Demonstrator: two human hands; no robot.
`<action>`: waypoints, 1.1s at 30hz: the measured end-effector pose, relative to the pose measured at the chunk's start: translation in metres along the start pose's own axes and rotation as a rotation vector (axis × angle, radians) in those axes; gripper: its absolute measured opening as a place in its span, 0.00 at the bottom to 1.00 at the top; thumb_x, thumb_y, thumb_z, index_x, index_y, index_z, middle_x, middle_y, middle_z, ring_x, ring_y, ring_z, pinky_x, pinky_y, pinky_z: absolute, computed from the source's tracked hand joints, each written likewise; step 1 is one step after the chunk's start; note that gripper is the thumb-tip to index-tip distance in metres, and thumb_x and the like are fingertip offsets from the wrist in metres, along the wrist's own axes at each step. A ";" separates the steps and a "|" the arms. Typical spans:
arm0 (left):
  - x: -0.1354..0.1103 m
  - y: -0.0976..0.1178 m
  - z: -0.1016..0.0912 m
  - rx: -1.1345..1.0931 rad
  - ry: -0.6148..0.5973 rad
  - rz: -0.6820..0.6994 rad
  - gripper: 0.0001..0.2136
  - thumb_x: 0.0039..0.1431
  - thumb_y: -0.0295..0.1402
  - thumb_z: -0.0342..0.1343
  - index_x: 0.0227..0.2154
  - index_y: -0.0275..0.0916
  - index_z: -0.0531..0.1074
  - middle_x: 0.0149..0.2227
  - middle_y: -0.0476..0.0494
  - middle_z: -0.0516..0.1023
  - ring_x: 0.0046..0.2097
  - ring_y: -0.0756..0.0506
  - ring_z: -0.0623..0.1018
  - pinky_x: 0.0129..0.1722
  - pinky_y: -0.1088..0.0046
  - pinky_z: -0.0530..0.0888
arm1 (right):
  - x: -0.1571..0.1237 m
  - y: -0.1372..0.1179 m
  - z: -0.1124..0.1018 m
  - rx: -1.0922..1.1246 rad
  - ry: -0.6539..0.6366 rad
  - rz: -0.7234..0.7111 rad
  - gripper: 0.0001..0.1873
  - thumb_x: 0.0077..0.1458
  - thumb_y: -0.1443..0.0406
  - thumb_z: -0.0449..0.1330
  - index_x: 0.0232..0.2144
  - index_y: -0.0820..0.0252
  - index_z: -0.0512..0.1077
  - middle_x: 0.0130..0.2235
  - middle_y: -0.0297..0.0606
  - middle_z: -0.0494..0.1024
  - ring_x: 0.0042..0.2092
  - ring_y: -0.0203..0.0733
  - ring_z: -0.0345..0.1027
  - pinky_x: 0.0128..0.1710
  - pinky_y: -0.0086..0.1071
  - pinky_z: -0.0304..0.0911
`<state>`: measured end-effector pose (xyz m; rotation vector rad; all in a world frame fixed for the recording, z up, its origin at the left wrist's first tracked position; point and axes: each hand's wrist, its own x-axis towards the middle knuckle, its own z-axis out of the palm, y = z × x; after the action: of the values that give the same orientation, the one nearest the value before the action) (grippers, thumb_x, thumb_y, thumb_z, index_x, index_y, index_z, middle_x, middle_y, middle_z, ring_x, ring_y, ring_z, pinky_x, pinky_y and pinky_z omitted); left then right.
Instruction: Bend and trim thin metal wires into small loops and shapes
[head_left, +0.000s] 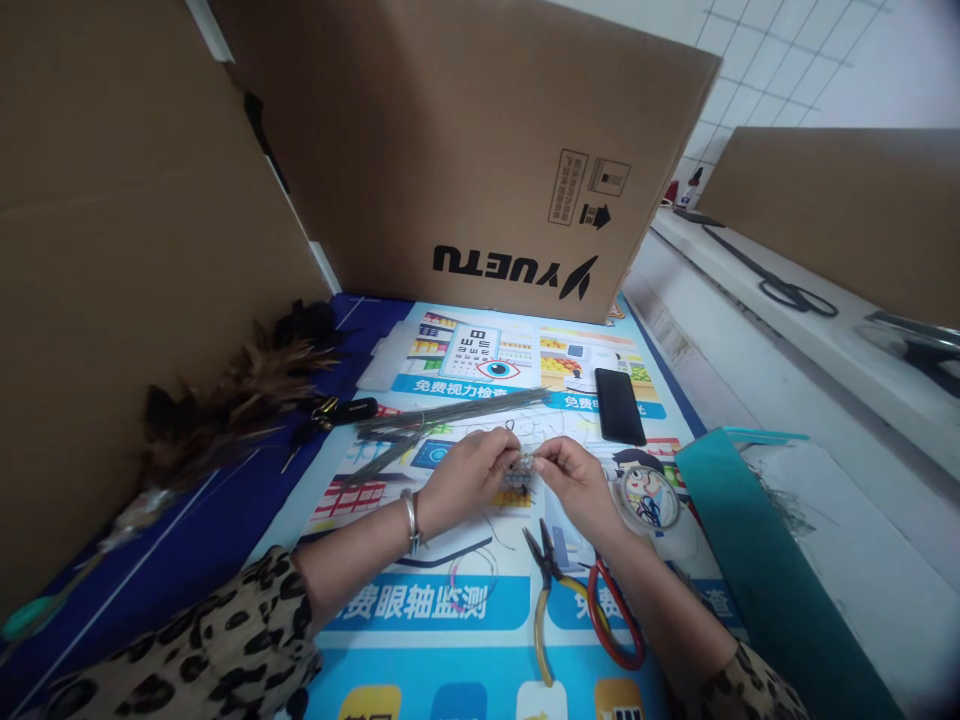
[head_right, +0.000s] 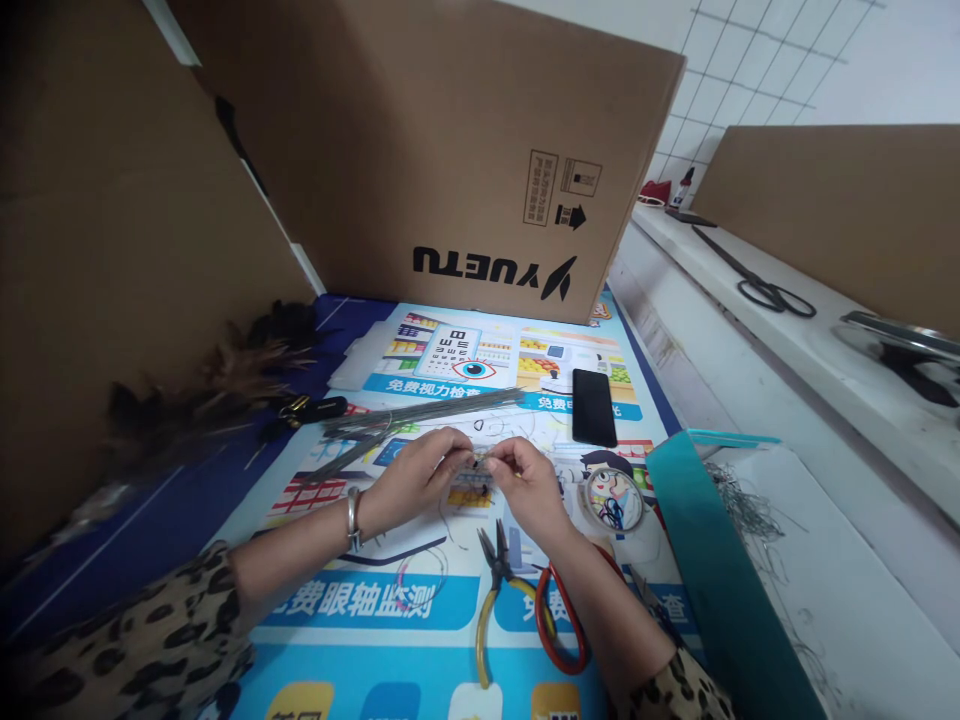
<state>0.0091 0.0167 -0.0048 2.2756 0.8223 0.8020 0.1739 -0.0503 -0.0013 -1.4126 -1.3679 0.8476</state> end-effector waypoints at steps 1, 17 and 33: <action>0.000 0.000 -0.001 0.010 -0.003 0.007 0.06 0.58 0.32 0.44 0.34 0.40 0.65 0.33 0.45 0.71 0.36 0.46 0.69 0.37 0.71 0.63 | 0.000 -0.001 0.000 -0.005 0.011 -0.007 0.04 0.52 0.64 0.55 0.30 0.59 0.67 0.29 0.33 0.68 0.32 0.35 0.61 0.34 0.28 0.58; 0.001 -0.004 0.001 -0.270 -0.030 -0.007 0.15 0.55 0.26 0.48 0.46 0.41 0.60 0.34 0.48 0.74 0.36 0.49 0.73 0.39 0.72 0.67 | -0.001 -0.006 -0.005 0.050 0.019 -0.012 0.07 0.55 0.61 0.52 0.30 0.58 0.66 0.29 0.32 0.67 0.32 0.36 0.60 0.34 0.29 0.58; 0.001 0.001 -0.004 -0.283 -0.025 -0.057 0.11 0.54 0.27 0.49 0.41 0.41 0.59 0.34 0.49 0.76 0.38 0.48 0.75 0.40 0.70 0.67 | -0.006 -0.018 -0.002 -0.210 0.068 -0.259 0.04 0.54 0.66 0.53 0.31 0.58 0.68 0.31 0.35 0.68 0.34 0.37 0.62 0.36 0.31 0.59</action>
<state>0.0075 0.0181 -0.0017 2.0002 0.7099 0.8075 0.1695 -0.0584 0.0156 -1.3690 -1.5815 0.4951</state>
